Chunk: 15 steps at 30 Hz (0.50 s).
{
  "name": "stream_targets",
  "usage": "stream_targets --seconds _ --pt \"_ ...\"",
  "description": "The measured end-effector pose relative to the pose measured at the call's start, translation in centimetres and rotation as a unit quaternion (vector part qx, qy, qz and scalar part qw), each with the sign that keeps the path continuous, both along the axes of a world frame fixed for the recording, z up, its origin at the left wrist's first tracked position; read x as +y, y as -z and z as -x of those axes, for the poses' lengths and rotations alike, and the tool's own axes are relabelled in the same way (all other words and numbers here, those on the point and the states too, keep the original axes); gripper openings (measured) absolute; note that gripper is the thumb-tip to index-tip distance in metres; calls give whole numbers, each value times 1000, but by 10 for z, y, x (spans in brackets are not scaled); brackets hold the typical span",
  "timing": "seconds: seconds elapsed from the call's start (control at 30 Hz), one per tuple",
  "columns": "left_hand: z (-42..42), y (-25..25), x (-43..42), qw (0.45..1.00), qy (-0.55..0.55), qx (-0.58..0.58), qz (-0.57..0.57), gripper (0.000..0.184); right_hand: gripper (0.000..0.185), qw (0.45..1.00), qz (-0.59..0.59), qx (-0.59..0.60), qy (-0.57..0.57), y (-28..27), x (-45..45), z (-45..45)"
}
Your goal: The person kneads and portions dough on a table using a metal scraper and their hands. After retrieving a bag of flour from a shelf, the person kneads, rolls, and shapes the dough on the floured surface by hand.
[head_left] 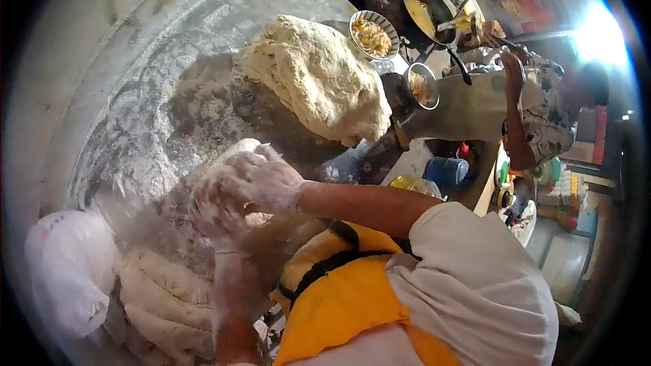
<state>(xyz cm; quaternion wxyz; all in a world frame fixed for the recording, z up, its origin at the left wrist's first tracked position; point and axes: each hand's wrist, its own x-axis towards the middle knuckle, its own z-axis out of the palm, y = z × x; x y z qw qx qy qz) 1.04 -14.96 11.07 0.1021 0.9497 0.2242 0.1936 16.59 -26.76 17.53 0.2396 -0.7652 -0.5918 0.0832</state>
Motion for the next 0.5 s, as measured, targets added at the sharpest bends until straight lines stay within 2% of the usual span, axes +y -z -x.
stream_targets --seconds 0.07,0.13,0.17,0.27,0.33,0.4,0.43,0.47,0.5 --pt "-5 -2 -12 998 -44 -8 -52 55 47 1000 14 6 -24 36 19 -2" --pt "-11 26 10 996 -62 -65 18 55 47 998 17 11 -51 81 43 -7" --pt "-16 40 27 992 -67 -88 54 54 48 1000 -2 7 -18 83 57 -11" --pt "-31 77 79 985 -70 -116 108 54 52 998 31 46 -30 108 101 -40" --pt "-40 95 105 981 -64 -132 128 54 61 1000 -5 20 -18 132 122 -50" --pt "-48 116 128 978 -54 -157 124 54 74 998 6 63 -12 128 138 -66" --pt "-52 140 142 973 -38 -216 68 54 78 997 28 71 -6 135 148 -68" --pt "-66 111 143 969 -25 -205 135 57 81 995 42 85 5 143 156 -68" --pt "-63 120 154 982 -47 -139 119 56 84 994 52 99 16 144 163 -71"
